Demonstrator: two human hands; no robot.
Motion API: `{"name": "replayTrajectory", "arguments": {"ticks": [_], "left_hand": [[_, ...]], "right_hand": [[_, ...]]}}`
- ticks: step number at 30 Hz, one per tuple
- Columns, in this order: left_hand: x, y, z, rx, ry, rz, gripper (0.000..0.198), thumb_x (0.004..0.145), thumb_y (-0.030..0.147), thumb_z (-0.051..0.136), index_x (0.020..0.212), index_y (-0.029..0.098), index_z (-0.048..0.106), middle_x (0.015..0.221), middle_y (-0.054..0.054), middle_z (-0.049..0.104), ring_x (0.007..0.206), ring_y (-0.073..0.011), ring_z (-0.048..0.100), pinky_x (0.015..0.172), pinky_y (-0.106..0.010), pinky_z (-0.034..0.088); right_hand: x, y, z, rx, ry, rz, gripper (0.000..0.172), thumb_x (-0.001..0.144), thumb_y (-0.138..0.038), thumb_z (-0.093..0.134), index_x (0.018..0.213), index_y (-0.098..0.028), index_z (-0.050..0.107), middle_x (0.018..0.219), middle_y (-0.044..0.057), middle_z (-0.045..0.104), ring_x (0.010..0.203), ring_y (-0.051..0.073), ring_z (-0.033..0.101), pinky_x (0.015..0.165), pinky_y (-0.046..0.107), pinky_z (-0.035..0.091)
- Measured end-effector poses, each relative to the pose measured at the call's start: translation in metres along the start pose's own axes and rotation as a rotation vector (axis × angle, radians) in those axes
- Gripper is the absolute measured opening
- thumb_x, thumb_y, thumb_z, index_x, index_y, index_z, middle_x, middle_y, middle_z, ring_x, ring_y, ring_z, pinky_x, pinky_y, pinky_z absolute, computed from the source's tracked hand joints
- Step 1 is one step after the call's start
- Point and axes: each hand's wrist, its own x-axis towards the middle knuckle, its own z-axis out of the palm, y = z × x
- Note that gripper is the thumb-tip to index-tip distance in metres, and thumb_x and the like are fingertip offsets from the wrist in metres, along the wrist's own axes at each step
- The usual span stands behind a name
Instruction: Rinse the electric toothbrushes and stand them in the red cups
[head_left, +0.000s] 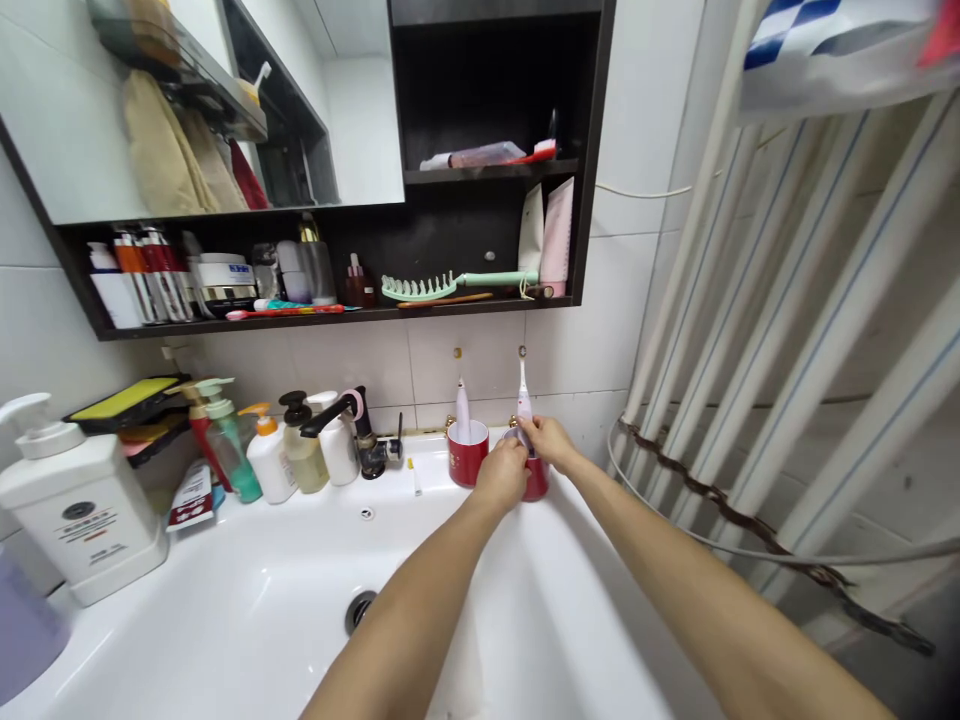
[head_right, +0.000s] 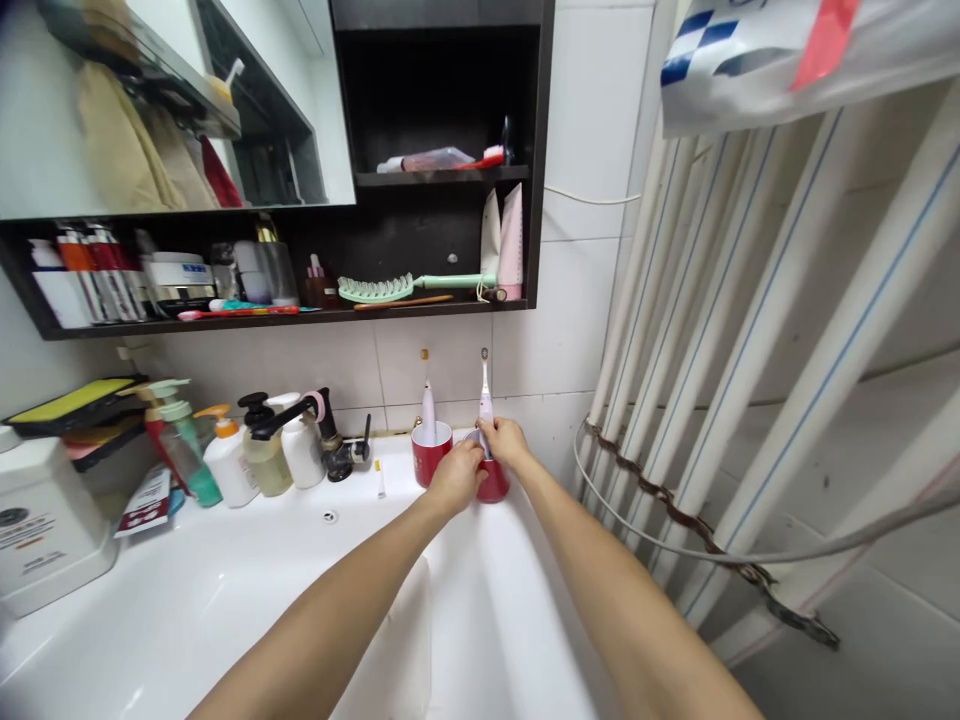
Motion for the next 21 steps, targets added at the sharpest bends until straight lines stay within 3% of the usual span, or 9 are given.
{"name": "replayTrajectory", "arguments": {"ticks": [3, 6, 8, 12, 14, 16, 21], "left_hand": [[0.007, -0.006, 0.005, 0.012, 0.009, 0.010, 0.017, 0.064, 0.014, 0.042, 0.078, 0.014, 0.052, 0.088, -0.007, 0.049, 0.085, -0.0179, 0.041, 0.069, -0.028, 0.037], [0.006, -0.016, 0.001, 0.073, 0.136, 0.013, 0.027, 0.064, 0.016, 0.043, 0.090, 0.015, 0.047, 0.099, -0.007, 0.044, 0.093, -0.0178, 0.037, 0.080, -0.030, 0.030], [0.003, -0.026, -0.007, 0.145, 0.194, -0.083, 0.032, 0.064, 0.017, 0.044, 0.096, 0.015, 0.044, 0.103, -0.007, 0.043, 0.097, -0.0182, 0.034, 0.084, -0.031, 0.024], [-0.010, -0.045, -0.024, 0.198, 0.085, -0.284, 0.017, 0.064, 0.017, 0.043, 0.078, 0.013, 0.052, 0.083, -0.008, 0.052, 0.086, -0.0190, 0.042, 0.074, -0.030, 0.031], [-0.022, -0.048, -0.029, 0.189, 0.067, -0.281, 0.013, 0.064, 0.017, 0.043, 0.070, 0.013, 0.053, 0.077, -0.007, 0.053, 0.081, -0.0177, 0.045, 0.067, -0.027, 0.034], [-0.042, -0.045, -0.032, 0.184, 0.068, -0.265, 0.012, 0.063, 0.018, 0.043, 0.070, 0.014, 0.053, 0.077, -0.006, 0.053, 0.079, -0.0168, 0.045, 0.066, -0.026, 0.034], [-0.107, -0.028, -0.033, 0.134, 0.014, -0.212, 0.013, 0.063, 0.019, 0.043, 0.072, 0.014, 0.052, 0.078, -0.004, 0.052, 0.080, -0.0155, 0.043, 0.069, -0.025, 0.033]], "right_hand": [[0.013, 0.007, 0.005, 0.018, -0.033, 0.018, 0.025, 0.074, -0.029, 0.037, 0.092, -0.013, 0.046, 0.091, 0.003, 0.050, 0.077, 0.013, 0.050, 0.065, 0.031, 0.041], [0.020, 0.012, 0.008, 0.047, -0.053, 0.026, 0.025, 0.074, -0.029, 0.037, 0.092, -0.013, 0.046, 0.091, 0.003, 0.050, 0.076, 0.012, 0.050, 0.065, 0.031, 0.042], [0.021, 0.012, 0.007, 0.068, -0.046, 0.020, 0.025, 0.073, -0.030, 0.038, 0.086, -0.012, 0.050, 0.083, 0.003, 0.054, 0.070, 0.011, 0.051, 0.062, 0.029, 0.042], [0.008, 0.000, -0.001, 0.105, 0.132, -0.043, 0.030, 0.069, -0.037, 0.039, 0.077, -0.013, 0.055, 0.075, 0.007, 0.059, 0.075, 0.017, 0.052, 0.064, 0.028, 0.039], [-0.007, -0.011, -0.002, 0.128, 0.245, -0.106, 0.034, 0.069, -0.037, 0.035, 0.088, -0.014, 0.052, 0.090, 0.010, 0.056, 0.087, 0.019, 0.047, 0.071, 0.028, 0.035], [-0.026, -0.023, 0.006, 0.158, 0.274, -0.171, 0.038, 0.068, -0.037, 0.035, 0.096, -0.015, 0.047, 0.099, 0.010, 0.052, 0.091, 0.017, 0.045, 0.075, 0.027, 0.033], [-0.073, -0.038, 0.055, 0.232, 0.066, -0.179, 0.038, 0.057, -0.038, 0.048, 0.085, -0.012, 0.053, 0.083, 0.010, 0.058, 0.071, 0.017, 0.053, 0.061, 0.026, 0.039]]}}
